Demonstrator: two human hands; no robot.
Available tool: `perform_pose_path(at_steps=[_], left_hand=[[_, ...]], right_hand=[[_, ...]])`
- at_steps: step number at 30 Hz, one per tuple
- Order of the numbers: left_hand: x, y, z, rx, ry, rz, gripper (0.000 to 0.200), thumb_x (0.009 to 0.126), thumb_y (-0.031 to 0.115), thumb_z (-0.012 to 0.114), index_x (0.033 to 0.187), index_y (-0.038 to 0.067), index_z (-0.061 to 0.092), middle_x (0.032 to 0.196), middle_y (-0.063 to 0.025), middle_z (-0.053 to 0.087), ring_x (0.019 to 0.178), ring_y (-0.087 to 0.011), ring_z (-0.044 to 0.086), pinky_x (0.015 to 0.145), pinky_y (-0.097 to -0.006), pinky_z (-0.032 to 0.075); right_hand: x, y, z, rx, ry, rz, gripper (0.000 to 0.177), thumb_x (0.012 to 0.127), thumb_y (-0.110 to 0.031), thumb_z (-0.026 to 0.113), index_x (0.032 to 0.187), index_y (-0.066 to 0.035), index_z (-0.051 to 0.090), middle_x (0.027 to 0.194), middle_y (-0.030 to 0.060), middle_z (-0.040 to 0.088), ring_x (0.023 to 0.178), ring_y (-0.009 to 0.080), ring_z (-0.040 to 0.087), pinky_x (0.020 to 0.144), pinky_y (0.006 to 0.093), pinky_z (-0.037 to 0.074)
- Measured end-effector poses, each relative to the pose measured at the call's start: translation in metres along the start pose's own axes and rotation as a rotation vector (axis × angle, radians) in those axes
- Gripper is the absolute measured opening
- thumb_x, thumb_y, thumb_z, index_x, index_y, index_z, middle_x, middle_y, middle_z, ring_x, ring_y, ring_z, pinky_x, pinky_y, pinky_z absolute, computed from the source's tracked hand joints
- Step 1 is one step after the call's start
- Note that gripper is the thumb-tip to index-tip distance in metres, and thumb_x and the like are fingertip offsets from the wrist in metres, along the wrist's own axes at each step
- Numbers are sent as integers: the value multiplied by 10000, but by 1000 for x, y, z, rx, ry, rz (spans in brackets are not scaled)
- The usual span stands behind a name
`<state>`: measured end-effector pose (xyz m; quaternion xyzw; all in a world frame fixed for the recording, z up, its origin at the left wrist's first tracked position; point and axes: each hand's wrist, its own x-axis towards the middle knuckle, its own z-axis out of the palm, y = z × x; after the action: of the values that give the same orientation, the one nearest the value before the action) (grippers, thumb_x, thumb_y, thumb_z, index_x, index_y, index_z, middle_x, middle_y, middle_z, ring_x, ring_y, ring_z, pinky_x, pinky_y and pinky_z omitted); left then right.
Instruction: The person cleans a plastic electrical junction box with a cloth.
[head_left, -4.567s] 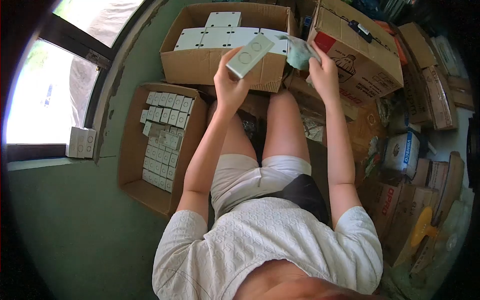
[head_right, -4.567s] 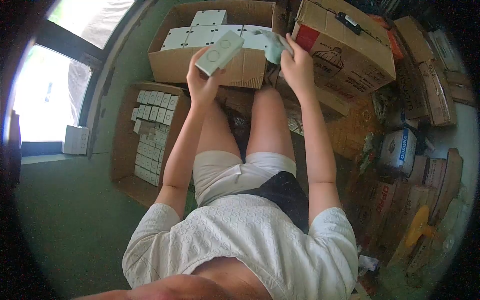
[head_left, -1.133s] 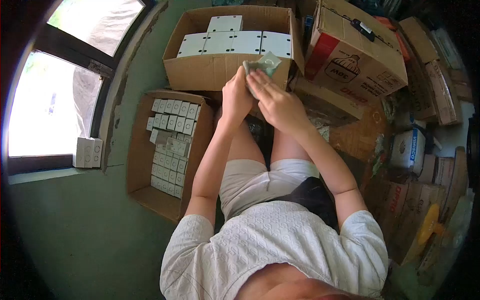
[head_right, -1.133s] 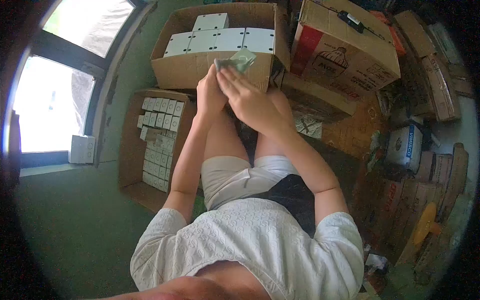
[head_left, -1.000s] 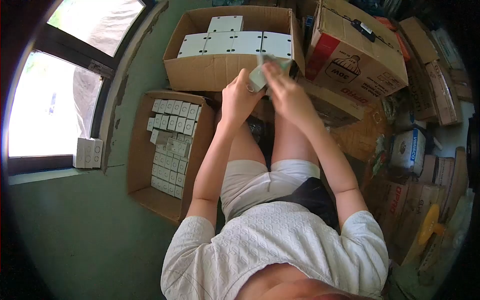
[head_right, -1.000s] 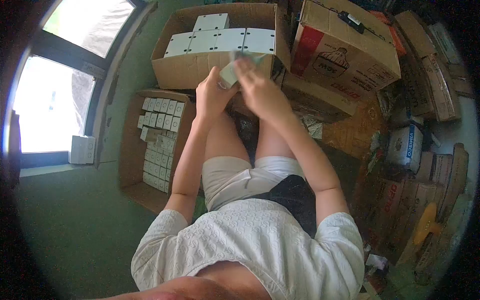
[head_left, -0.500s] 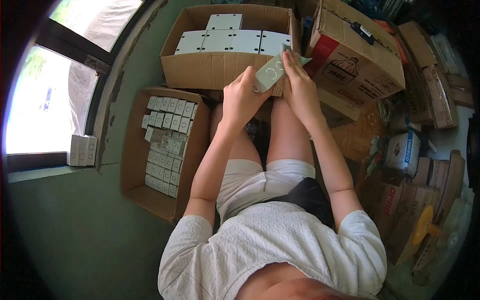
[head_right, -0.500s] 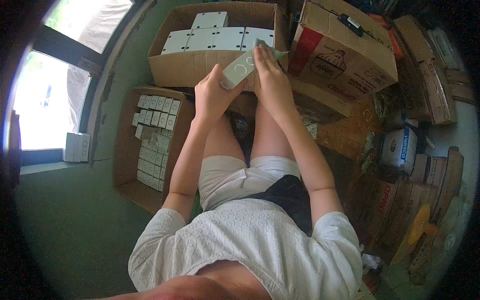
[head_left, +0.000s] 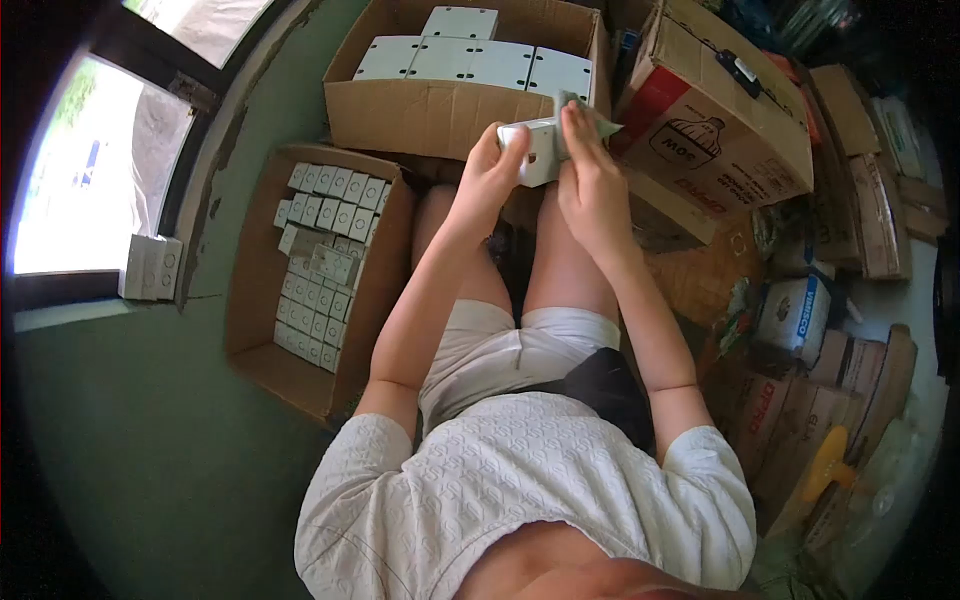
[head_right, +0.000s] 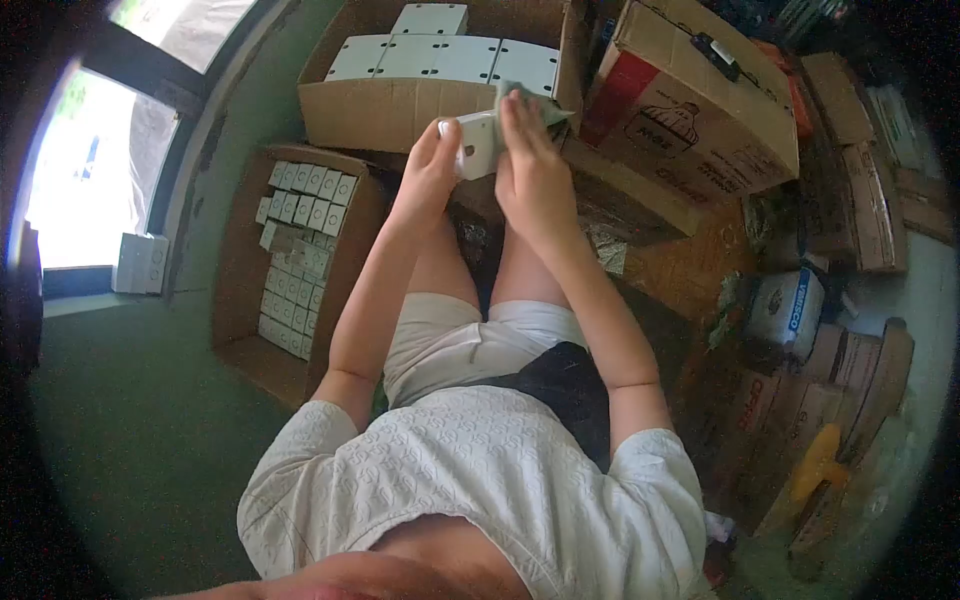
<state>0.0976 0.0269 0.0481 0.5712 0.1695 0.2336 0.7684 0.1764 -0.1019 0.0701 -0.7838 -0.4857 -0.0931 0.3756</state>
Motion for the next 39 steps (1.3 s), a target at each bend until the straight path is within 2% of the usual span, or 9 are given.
perform_pose_path(at_steps=[2, 6, 13, 18, 21, 26, 31, 33, 39], left_hand=[[2, 1, 0, -147, 39, -159, 541, 1031, 544, 380, 1037, 44, 589, 913, -18, 617, 853, -111, 595, 789, -273, 503], [2, 6, 5, -360, 188, -274, 526, 1042, 511, 369, 1122, 41, 591, 970, -68, 642, 897, -156, 614, 804, -333, 525], [3, 8, 19, -331, 210, -252, 487, 1052, 471, 373, 1146, 49, 596, 1023, -70, 651, 916, -154, 627, 814, -344, 528], [8, 12, 2, -232, 218, -245, 478, 1037, 450, 432, 1158, 7, 565, 1073, -109, 625, 1006, -205, 630, 856, -375, 537], [3, 18, 4, -242, 213, -235, 472, 1037, 439, 437, 1169, 1, 553, 1058, -107, 622, 1007, -213, 629, 847, -374, 541], [11, 27, 0, -257, 231, -248, 466, 1027, 424, 443, 1205, -1, 514, 1115, -132, 600, 1003, -222, 629, 905, -412, 531], [7, 13, -2, -308, 250, -249, 447, 1028, 410, 428, 1204, 8, 514, 1115, -133, 600, 1003, -225, 632, 861, -411, 531], [3, 11, 8, -313, 276, -255, 404, 1022, 441, 447, 1066, 59, 572, 955, -58, 636, 852, -158, 635, 752, -325, 528], [7, 11, -5, -369, 299, -77, 406, 1013, 451, 473, 1009, 69, 610, 899, -37, 606, 833, -119, 581, 721, -298, 489]], right_hand=[[-6, -20, 1, 32, -24, -5, 579, 863, 4, 497, 1438, -2, 431, 1471, 198, 444, 1353, 382, 430, 1073, 455, 425], [-22, -26, 5, -116, -78, -273, 504, 853, 3, 510, 1356, -11, 541, 1405, 167, 532, 1315, 325, 498, 1044, 433, 459], [-13, -21, 14, -151, 20, -75, 529, 849, 44, 483, 1374, -14, 516, 1411, 165, 524, 1330, 351, 473, 1051, 432, 453], [-21, -19, 5, -210, -127, -89, 570, 836, 60, 470, 1399, -24, 499, 1465, 154, 470, 1355, 329, 451, 1090, 447, 416], [-4, 7, 3, -326, 79, -76, 542, 824, 29, 519, 1365, -3, 513, 1418, 161, 520, 1298, 314, 516, 976, 410, 520], [-19, -22, -1, -268, -45, -217, 527, 830, 11, 523, 1357, 10, 516, 1420, 171, 515, 1298, 325, 511, 1014, 410, 490], [-8, 11, -3, -307, 42, -101, 530, 813, 2, 538, 1343, 6, 531, 1388, 173, 544, 1285, 313, 529, 1044, 423, 462], [-6, 6, 6, -267, 51, -73, 539, 816, -5, 537, 1354, 10, 519, 1390, 179, 540, 1303, 317, 512, 1060, 445, 443], [-26, -15, 4, -171, -175, -162, 603, 788, 42, 520, 1388, 59, 457, 1467, 214, 442, 1363, 366, 427, 1109, 465, 384]])
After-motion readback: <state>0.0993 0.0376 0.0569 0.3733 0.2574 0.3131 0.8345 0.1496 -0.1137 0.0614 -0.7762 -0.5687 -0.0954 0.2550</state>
